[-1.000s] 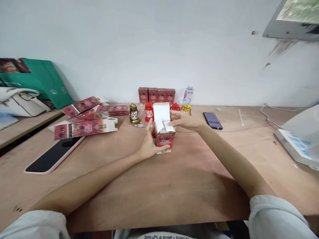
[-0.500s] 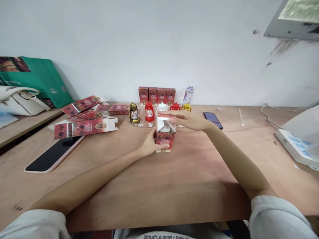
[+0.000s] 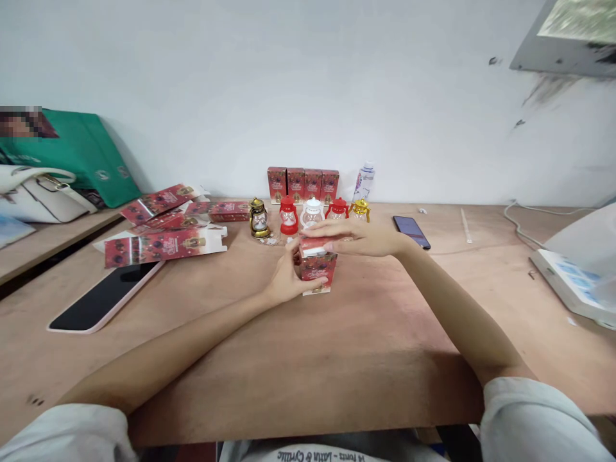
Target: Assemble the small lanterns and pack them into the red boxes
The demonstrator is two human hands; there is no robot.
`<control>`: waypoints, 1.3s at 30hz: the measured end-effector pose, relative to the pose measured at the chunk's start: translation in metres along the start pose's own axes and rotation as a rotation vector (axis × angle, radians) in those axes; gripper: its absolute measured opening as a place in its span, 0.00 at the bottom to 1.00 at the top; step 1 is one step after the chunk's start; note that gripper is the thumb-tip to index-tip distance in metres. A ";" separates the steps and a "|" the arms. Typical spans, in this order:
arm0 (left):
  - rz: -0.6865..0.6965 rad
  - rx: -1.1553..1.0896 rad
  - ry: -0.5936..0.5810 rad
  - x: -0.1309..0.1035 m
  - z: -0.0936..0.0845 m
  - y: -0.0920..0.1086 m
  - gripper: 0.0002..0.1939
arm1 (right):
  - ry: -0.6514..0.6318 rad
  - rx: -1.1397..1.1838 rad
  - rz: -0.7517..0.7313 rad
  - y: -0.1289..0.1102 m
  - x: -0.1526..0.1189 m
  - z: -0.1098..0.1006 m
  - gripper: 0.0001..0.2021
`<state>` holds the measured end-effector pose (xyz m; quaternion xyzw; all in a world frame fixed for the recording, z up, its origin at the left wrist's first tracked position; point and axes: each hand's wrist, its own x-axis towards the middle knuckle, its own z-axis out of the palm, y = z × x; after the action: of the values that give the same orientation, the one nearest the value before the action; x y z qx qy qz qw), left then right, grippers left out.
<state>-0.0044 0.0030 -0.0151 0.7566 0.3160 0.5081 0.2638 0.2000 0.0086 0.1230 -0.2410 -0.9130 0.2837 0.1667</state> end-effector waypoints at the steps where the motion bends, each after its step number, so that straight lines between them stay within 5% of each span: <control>1: 0.005 -0.002 0.001 0.000 0.000 0.000 0.47 | -0.017 -0.025 -0.015 -0.001 0.000 0.000 0.21; 10: -0.062 -0.075 0.015 0.003 0.001 0.009 0.57 | 0.015 -0.128 0.008 0.005 0.000 0.002 0.21; 17: -0.160 0.012 -0.026 0.005 -0.002 0.004 0.49 | -0.027 -0.226 -0.001 -0.001 0.000 0.006 0.19; 27: -0.218 -0.167 -0.189 0.011 -0.001 0.001 0.37 | 0.035 -0.349 -0.007 0.006 0.001 0.017 0.23; 31: -0.192 0.097 -0.351 0.011 -0.003 0.004 0.38 | 0.214 -0.228 -0.031 0.014 -0.006 -0.008 0.22; 35: -0.030 0.401 -0.484 0.008 -0.004 0.005 0.23 | 0.605 -0.101 -0.014 0.023 -0.019 -0.048 0.26; 39: 0.106 0.506 -0.534 0.004 -0.002 0.004 0.18 | 0.801 -0.274 0.068 0.042 -0.005 -0.082 0.35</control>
<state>-0.0043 0.0040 -0.0090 0.9190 0.3122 0.2117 0.1150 0.2552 0.0723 0.1612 -0.3821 -0.7970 0.0492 0.4652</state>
